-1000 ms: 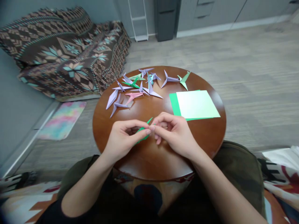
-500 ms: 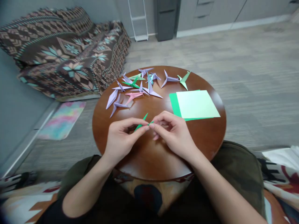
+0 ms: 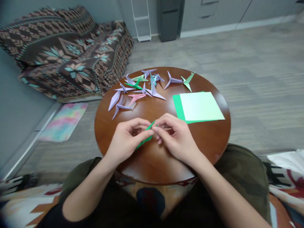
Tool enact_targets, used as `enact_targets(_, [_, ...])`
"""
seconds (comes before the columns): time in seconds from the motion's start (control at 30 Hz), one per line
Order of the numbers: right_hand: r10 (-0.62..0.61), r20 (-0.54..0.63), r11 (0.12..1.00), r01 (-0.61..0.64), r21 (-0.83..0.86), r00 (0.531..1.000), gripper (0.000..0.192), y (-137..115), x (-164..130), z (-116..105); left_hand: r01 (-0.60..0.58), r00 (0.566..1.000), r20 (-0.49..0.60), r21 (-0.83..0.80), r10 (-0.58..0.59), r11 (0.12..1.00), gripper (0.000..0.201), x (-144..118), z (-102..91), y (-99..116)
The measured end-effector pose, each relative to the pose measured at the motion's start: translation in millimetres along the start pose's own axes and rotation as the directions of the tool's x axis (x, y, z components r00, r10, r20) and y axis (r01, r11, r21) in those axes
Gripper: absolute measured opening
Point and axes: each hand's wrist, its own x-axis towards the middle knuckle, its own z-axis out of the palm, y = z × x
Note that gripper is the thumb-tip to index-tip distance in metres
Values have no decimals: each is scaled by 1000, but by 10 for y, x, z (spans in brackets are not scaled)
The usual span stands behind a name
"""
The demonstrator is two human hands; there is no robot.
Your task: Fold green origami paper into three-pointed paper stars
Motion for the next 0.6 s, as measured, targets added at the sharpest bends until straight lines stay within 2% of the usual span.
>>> enact_targets(0.13, [-15,-94,995,5,-101,995,16,8,-5,24,24,999,-15,-250,-28,968,29,31,6,-32])
enact_targets(0.2, [55,-46,993,-60,-102,997,21,5,-14,50,4,998,-60,-369,-28,929,33,42,28,-60])
enact_targets(0.27, [149,58,984,-142,-110,987,24,2,-27,77,5,995,-91,-449,-51,893,36,49,47,-80])
enact_targets(0.33, [211,107,972,-197,-128,972,25,-2,-37,92,7,991,-111,-482,-69,876,37,53,53,-86])
enact_targets(0.43, [231,121,971,-222,-85,966,31,-9,-34,79,-17,990,-129,-469,-49,883,34,59,29,-75])
enact_targets(0.6, [259,219,964,-267,5,941,39,-19,-4,14,1,997,-70,-406,-32,914,27,70,-48,-58])
